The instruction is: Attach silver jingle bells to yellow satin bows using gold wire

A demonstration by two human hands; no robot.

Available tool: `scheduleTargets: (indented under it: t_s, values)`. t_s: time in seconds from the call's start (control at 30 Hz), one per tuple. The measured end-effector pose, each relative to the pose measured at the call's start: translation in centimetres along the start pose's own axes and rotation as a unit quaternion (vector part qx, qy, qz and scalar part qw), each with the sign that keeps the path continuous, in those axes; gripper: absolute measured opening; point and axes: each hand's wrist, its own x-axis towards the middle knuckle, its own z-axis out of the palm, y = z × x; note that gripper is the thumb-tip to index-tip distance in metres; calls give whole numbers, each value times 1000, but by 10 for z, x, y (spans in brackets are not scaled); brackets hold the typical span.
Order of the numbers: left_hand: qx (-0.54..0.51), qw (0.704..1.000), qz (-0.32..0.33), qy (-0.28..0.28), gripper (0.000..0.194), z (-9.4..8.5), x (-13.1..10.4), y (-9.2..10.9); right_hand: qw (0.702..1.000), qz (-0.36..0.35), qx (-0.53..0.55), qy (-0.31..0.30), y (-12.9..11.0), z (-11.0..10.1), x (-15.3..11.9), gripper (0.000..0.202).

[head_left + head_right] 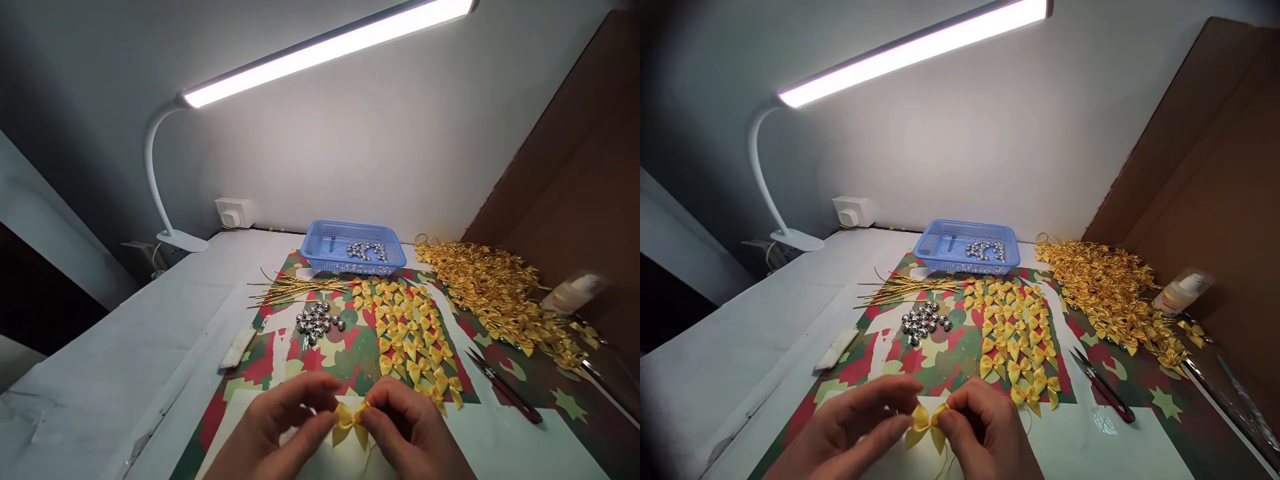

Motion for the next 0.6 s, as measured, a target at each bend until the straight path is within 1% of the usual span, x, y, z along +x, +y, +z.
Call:
scheduleTargets:
  t_s: [0.03,0.07,0.1,0.13,0.23,0.33,0.4,0.5,0.6]
  values:
    - [76,996,20,37,29,-5,5,0,1000,-8,-7,18,2,1,0,40]
    - [159,983,42,82,30,-10,12,0,999,-15,-9,36,4,1,0,40]
    - [249,961,65,104,31,-14,19,0,998,-22,-9,51,6,2,0,41]
    - [280,950,76,114,31,-17,28,0,997,-31,-10,64,9,3,0,41]
    - [332,932,97,103,31,-19,50,-1,995,-52,-26,86,19,7,1,40]
    - [373,917,99,99,34,-13,62,-5,991,-71,-54,99,27,9,2,36]
    - [390,911,95,95,34,-10,64,-7,989,-81,-71,104,30,8,1,34]
    - [402,907,94,86,36,-10,62,-8,987,-89,-94,94,31,7,0,33]
    - [405,906,95,74,40,-12,60,-7,976,-118,-156,97,33,9,0,29]
